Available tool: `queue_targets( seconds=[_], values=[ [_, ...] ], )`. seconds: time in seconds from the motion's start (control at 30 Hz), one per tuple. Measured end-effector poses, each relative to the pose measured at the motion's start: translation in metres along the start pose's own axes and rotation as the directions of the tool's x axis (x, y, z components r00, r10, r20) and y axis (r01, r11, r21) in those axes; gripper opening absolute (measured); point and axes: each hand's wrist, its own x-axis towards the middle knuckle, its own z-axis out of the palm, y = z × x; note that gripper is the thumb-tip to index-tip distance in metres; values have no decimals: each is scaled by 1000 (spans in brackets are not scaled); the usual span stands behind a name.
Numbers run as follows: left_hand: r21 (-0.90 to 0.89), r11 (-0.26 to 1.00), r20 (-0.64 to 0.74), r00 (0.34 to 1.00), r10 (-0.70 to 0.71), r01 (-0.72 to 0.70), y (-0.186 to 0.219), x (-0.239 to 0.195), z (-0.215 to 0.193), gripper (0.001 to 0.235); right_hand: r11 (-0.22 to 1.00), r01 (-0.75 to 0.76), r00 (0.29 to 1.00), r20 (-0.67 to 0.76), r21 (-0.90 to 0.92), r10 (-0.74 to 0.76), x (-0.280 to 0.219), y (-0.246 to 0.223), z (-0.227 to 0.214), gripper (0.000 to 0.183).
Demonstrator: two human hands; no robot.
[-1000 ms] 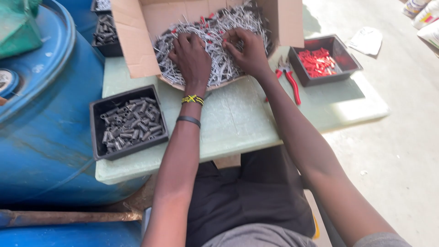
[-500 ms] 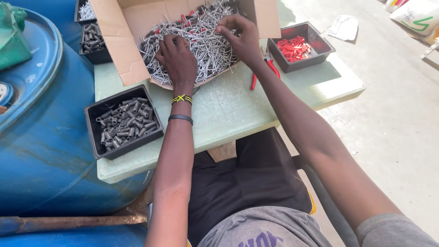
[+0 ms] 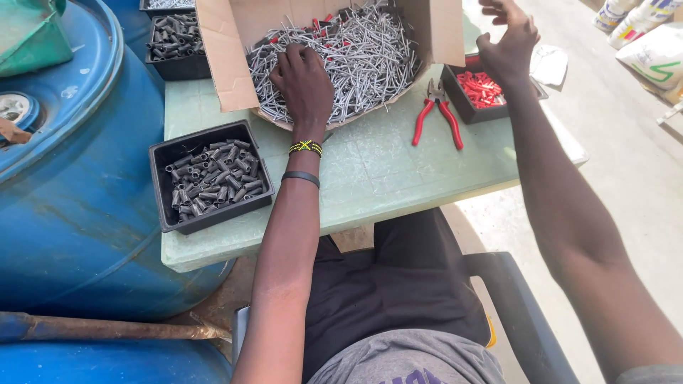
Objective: Sorting red and black plastic components from a box of silver nails into separate plastic trays
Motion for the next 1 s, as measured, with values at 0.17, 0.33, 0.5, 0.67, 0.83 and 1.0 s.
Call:
queue_targets(
  seconds=[0.17,0.33,0.5,0.67,0.83,1.0],
  values=[
    [-7,1000,33,999,-9,9,2,-1,0,9,940,155,987,-87,305,-135,19,-79,31,25],
    [5,1000,23,1000,-2,2,1,-3,-3,9,921,153,974,105,357,-203,30,-134,104,20],
    [33,999,16,1000,-14,14,1,-2,-2,13,925,159,917,297,345,-268,14,-154,159,31],
    [78,997,65,998,-15,10,0,3,2,11,907,183,931,229,379,-284,12,-153,166,26],
    [268,963,129,992,3,-37,3,14,15,16,906,107,921,302,410,-246,21,-142,182,23],
    [398,917,267,959,-93,-22,-1,33,48,17,923,56,821,509,381,-259,35,-147,180,38]
  ],
)
